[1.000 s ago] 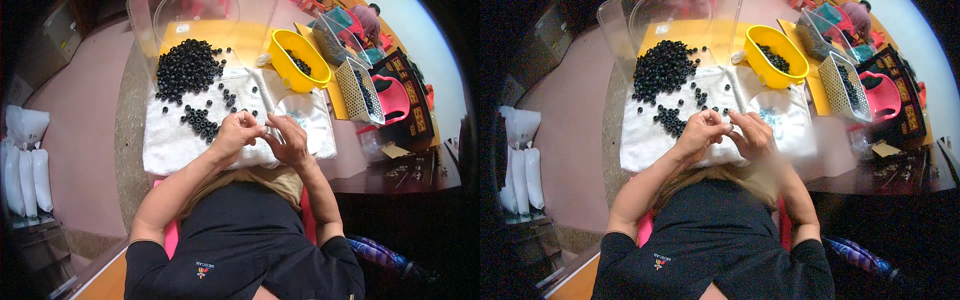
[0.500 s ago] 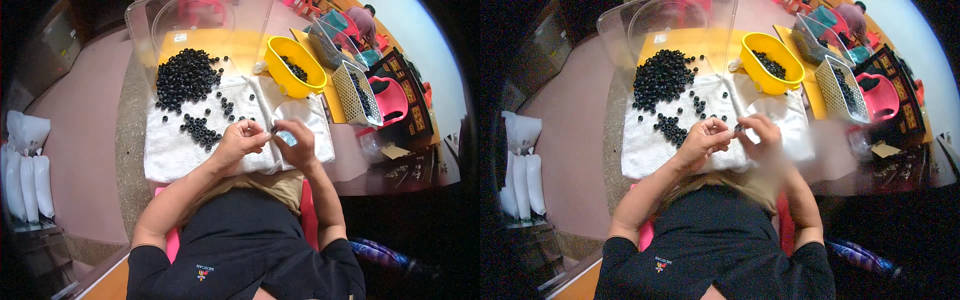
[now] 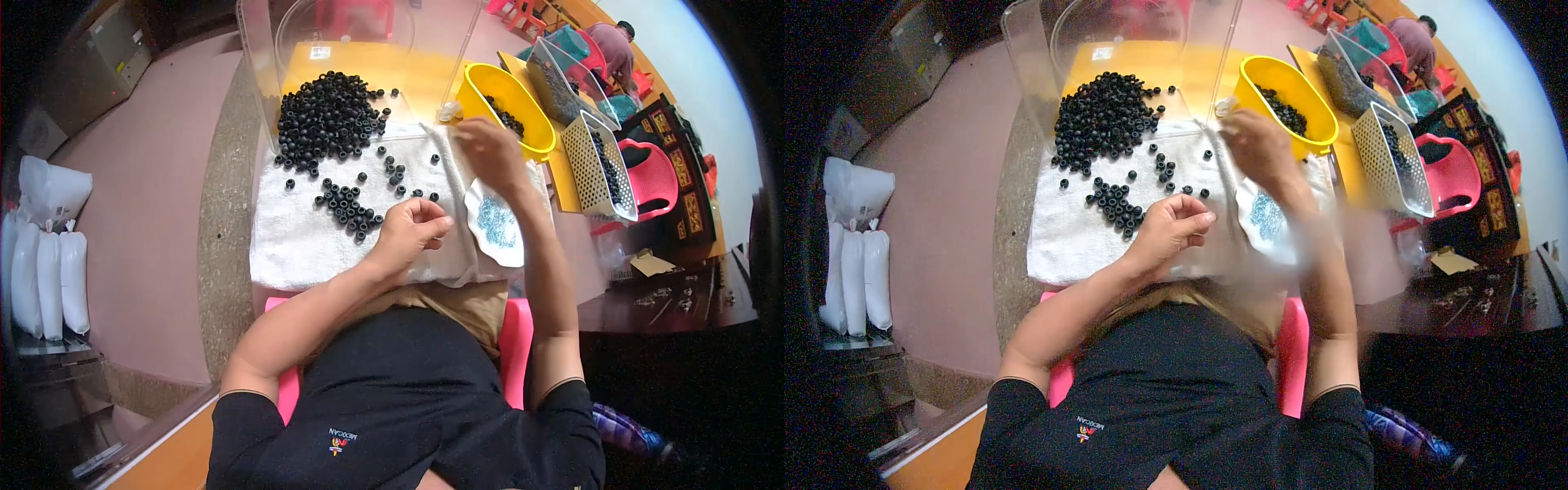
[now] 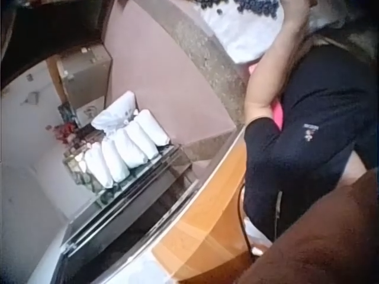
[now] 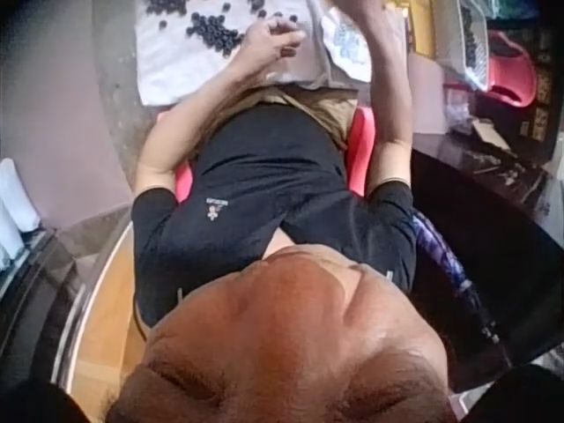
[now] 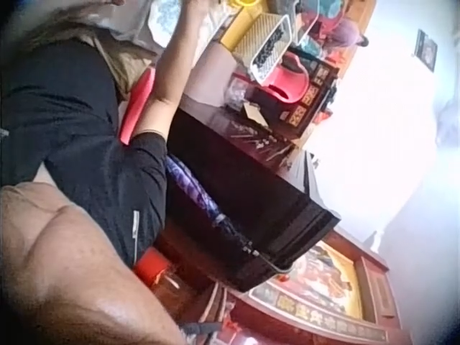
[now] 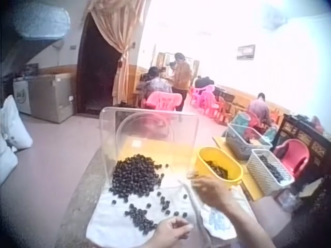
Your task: Inspecting and sorting small black round objects one by one at a manual workstation.
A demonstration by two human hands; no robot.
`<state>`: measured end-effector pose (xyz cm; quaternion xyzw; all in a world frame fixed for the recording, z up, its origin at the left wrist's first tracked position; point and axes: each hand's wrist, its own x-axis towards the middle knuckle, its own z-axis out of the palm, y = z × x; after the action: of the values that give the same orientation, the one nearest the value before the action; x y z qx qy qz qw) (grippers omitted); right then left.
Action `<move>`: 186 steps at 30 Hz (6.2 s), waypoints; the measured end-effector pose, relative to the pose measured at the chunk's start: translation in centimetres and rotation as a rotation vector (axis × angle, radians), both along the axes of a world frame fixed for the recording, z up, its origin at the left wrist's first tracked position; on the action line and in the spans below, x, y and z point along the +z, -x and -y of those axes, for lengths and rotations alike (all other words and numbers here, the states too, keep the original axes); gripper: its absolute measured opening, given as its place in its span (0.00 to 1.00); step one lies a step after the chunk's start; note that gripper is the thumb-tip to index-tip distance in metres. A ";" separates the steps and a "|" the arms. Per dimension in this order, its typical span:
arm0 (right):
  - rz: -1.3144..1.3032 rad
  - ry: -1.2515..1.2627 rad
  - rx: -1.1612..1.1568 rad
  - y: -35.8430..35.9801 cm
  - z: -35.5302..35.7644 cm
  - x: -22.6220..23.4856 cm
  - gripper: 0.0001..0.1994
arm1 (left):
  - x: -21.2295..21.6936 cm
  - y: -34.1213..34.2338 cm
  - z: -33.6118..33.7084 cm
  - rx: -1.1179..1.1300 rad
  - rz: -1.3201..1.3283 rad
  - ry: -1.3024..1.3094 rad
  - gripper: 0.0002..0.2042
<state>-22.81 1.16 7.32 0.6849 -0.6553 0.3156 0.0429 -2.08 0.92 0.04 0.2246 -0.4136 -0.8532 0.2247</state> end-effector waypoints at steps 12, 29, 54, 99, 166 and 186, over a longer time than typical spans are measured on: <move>-0.331 -0.333 -0.018 -0.5 2.1 -4.9 0.13 | 0.1 0.3 0.4 0.084 -0.019 -0.007 0.07; 0.182 0.043 0.195 -5.5 -6.2 -3.2 0.16 | -0.3 0.3 1.9 0.089 -0.008 0.015 0.07; 0.170 0.343 0.089 -6.7 -7.9 -5.6 0.15 | 0.8 0.0 1.4 0.032 -0.002 -0.112 0.06; 0.422 0.008 0.040 -1.0 -12.6 -4.4 0.14 | 0.8 0.1 1.2 -0.167 0.005 -0.069 0.07; 0.696 -0.274 0.043 -1.2 -3.0 -1.6 0.11 | -0.1 0.4 0.3 0.001 -0.220 -0.208 0.08; -0.270 -0.356 0.125 -4.2 14.8 -5.8 0.15 | -0.9 0.6 1.1 0.165 -0.105 -0.232 0.07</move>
<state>-18.58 -13.64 1.50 0.7570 -0.6452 0.1027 -0.0108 -2.72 -0.16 -0.90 0.2374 -0.2799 -0.8845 0.2880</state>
